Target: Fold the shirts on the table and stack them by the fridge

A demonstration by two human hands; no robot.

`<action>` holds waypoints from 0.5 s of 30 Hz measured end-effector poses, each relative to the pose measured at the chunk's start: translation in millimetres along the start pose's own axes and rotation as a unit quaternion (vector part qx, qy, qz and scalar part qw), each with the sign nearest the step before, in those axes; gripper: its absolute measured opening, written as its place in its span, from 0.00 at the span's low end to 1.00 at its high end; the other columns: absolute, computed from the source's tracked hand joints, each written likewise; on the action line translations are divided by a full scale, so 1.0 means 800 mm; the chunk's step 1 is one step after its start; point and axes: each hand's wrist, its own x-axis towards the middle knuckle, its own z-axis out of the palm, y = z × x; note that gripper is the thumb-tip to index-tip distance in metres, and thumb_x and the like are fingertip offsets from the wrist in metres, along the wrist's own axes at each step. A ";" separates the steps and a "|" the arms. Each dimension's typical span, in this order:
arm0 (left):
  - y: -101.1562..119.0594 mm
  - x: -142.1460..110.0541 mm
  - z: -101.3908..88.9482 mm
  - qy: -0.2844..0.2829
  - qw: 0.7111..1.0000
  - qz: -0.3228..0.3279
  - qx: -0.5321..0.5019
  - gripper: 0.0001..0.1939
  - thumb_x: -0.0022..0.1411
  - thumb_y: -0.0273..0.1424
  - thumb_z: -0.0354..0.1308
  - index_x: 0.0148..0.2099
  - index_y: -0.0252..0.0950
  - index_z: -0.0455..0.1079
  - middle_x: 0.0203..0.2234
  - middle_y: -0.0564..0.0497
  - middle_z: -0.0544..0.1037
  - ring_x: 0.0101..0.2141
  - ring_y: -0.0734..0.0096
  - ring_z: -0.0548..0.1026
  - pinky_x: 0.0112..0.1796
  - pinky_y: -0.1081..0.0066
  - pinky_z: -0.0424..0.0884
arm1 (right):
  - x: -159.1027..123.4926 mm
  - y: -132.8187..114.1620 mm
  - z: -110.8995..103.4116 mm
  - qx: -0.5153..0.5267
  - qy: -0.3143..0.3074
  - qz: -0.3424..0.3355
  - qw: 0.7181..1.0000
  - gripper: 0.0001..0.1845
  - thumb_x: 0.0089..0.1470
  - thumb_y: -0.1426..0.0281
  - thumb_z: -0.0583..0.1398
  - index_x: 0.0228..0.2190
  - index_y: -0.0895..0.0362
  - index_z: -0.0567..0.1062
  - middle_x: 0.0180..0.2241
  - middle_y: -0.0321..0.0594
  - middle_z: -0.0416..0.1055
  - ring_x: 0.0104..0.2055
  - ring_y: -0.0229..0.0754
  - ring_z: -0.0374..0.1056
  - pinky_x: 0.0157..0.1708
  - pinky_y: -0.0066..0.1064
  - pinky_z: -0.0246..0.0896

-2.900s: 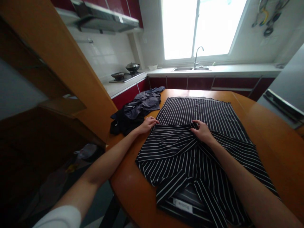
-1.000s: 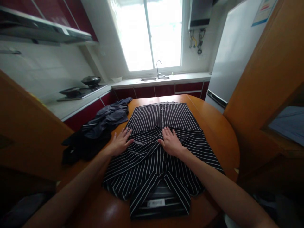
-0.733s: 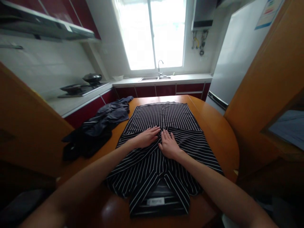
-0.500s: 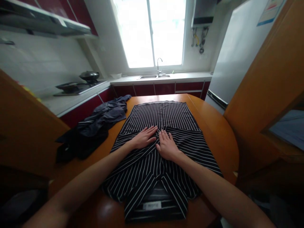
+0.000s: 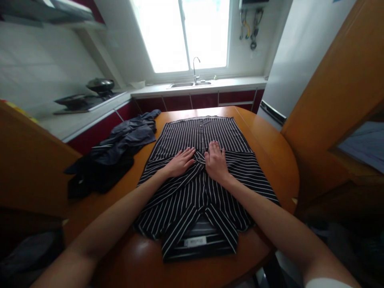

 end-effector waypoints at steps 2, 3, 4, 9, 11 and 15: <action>0.001 0.000 -0.001 -0.001 1.000 0.002 0.004 0.33 0.75 0.48 0.37 0.74 0.38 0.47 0.72 0.46 0.48 0.71 0.57 0.42 0.67 0.51 0.38 | 0.006 0.003 -0.005 0.015 0.046 -0.005 0.999 0.33 0.68 0.66 0.39 0.69 0.67 0.51 0.71 0.54 0.44 0.74 0.49 0.35 0.69 0.51 0.32; 0.002 0.000 -0.002 -0.003 1.000 0.002 0.006 0.33 0.75 0.48 0.37 0.74 0.38 0.48 0.72 0.46 0.47 0.71 0.58 0.42 0.67 0.51 0.38 | 0.006 0.003 -0.006 0.018 0.053 -0.021 0.998 0.33 0.67 0.66 0.40 0.69 0.65 0.51 0.72 0.52 0.44 0.74 0.48 0.35 0.70 0.51 0.32; 0.002 0.000 -0.002 -0.007 1.000 0.000 0.008 0.32 0.76 0.48 0.36 0.74 0.38 0.48 0.72 0.46 0.47 0.71 0.58 0.42 0.67 0.51 0.38 | 0.005 0.002 -0.005 0.016 0.048 -0.045 0.998 0.33 0.68 0.66 0.40 0.69 0.65 0.51 0.72 0.51 0.44 0.74 0.47 0.34 0.70 0.50 0.32; 0.000 -0.001 -0.002 -0.015 1.000 -0.006 0.008 0.31 0.76 0.44 0.33 0.74 0.38 0.48 0.72 0.48 0.47 0.71 0.61 0.42 0.67 0.51 0.40 | -0.014 -0.010 0.012 -0.054 -0.085 -0.139 0.985 0.34 0.69 0.60 0.44 0.69 0.64 0.54 0.72 0.50 0.44 0.74 0.48 0.34 0.70 0.50 0.30; -0.002 -0.002 -0.001 -0.012 1.000 -0.002 0.008 0.30 0.77 0.43 0.33 0.74 0.38 0.48 0.72 0.48 0.47 0.71 0.62 0.42 0.67 0.52 0.40 | -0.020 -0.012 0.019 -0.081 -0.141 -0.144 0.976 0.35 0.68 0.59 0.46 0.68 0.64 0.55 0.71 0.51 0.45 0.74 0.50 0.37 0.70 0.51 0.32; -0.004 -0.001 0.002 -0.012 1.000 0.003 0.006 0.30 0.76 0.44 0.35 0.74 0.38 0.49 0.72 0.48 0.48 0.71 0.61 0.43 0.67 0.52 0.41 | -0.022 -0.009 0.021 -0.103 -0.170 -0.140 0.970 0.35 0.67 0.60 0.47 0.68 0.65 0.55 0.71 0.51 0.45 0.74 0.51 0.38 0.70 0.51 0.34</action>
